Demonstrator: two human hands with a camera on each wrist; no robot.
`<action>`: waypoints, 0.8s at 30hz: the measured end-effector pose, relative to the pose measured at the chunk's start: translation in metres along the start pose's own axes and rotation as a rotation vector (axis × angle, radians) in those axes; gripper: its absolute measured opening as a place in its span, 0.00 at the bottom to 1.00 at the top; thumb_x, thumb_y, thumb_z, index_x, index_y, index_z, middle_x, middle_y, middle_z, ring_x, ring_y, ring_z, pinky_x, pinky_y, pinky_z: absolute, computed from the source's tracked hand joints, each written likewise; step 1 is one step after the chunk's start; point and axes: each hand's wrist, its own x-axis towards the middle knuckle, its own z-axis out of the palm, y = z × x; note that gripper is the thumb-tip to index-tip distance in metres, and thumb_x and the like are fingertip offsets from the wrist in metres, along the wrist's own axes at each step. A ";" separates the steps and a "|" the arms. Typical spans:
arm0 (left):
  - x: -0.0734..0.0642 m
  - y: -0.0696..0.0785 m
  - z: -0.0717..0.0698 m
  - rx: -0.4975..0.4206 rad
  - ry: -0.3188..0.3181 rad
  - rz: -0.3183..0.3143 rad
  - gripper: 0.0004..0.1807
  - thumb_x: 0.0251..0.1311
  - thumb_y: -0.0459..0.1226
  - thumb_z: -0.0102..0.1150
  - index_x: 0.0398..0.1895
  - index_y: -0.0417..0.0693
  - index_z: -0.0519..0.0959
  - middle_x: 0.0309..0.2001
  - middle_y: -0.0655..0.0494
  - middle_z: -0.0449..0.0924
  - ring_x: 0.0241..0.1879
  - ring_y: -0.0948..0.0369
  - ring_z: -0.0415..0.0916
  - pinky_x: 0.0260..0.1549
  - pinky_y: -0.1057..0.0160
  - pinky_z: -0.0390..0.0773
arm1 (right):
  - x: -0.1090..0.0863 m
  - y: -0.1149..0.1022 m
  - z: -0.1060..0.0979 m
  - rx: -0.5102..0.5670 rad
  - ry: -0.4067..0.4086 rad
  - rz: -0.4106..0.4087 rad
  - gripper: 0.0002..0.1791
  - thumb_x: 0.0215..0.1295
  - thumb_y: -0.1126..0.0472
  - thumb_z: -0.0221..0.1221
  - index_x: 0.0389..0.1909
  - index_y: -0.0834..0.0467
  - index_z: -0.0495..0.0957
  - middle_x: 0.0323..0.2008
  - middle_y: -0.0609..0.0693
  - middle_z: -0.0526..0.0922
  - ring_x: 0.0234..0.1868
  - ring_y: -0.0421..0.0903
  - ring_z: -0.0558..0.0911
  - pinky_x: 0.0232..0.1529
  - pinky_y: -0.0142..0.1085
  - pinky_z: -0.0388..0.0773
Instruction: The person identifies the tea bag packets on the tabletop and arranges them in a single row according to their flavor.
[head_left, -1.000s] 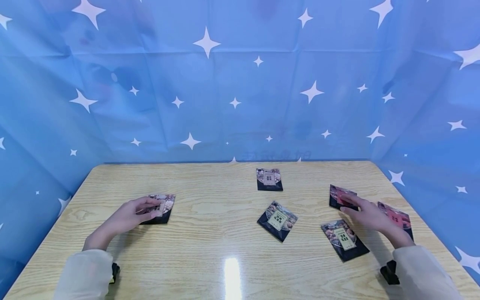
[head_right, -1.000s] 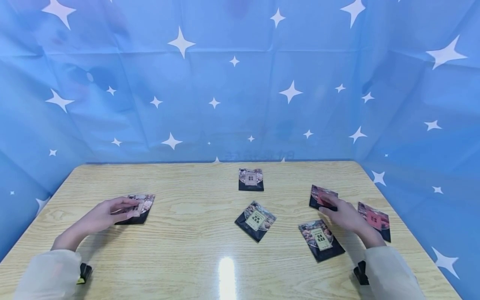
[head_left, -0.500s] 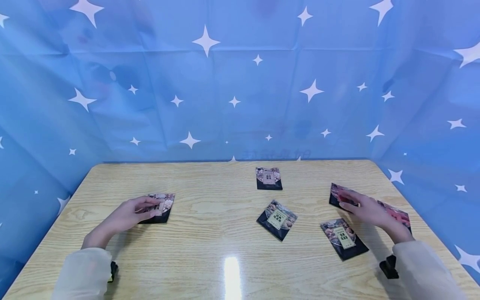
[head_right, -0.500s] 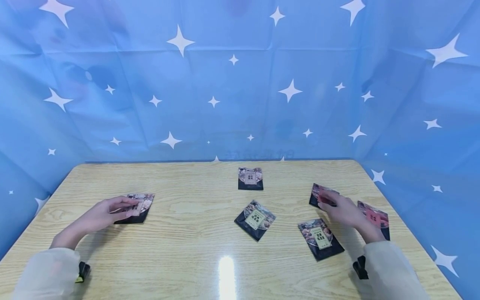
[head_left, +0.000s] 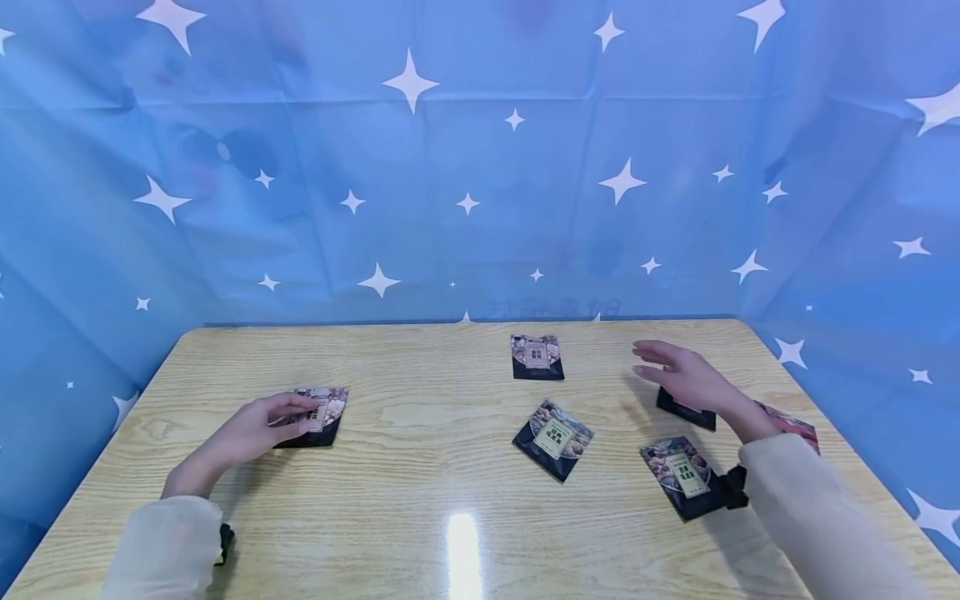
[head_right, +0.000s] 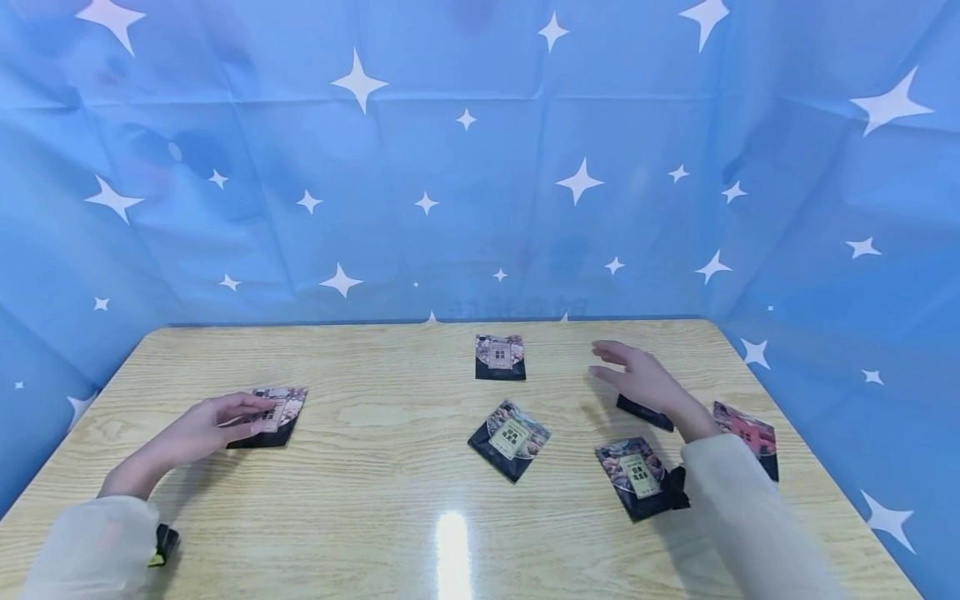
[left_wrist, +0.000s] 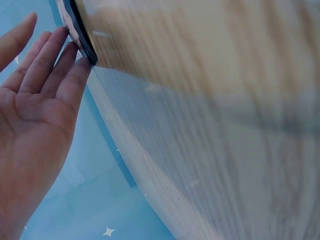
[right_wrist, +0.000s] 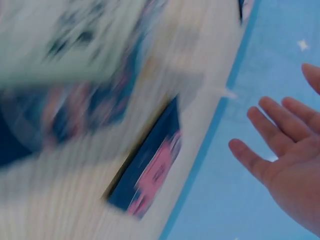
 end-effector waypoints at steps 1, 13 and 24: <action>0.000 0.000 0.000 0.000 0.002 0.001 0.23 0.63 0.42 0.54 0.58 0.39 0.70 0.57 0.35 0.68 0.57 0.38 0.63 0.46 0.46 0.72 | 0.005 -0.003 0.003 -0.001 -0.006 -0.007 0.32 0.69 0.52 0.48 0.66 0.68 0.55 0.62 0.69 0.60 0.61 0.64 0.62 0.53 0.56 0.66; -0.001 0.001 0.000 -0.003 -0.004 -0.012 0.22 0.63 0.40 0.53 0.57 0.38 0.70 0.56 0.36 0.68 0.57 0.38 0.63 0.46 0.47 0.72 | 0.052 -0.022 0.044 0.042 -0.131 -0.075 0.30 0.68 0.58 0.51 0.65 0.70 0.56 0.63 0.67 0.59 0.64 0.64 0.58 0.59 0.58 0.56; 0.000 0.000 0.000 -0.012 -0.001 -0.012 0.23 0.63 0.41 0.54 0.58 0.39 0.70 0.57 0.35 0.68 0.57 0.38 0.63 0.46 0.47 0.73 | 0.080 -0.037 0.067 0.060 -0.179 -0.066 0.29 0.68 0.61 0.49 0.67 0.64 0.55 0.66 0.64 0.56 0.66 0.61 0.55 0.61 0.57 0.53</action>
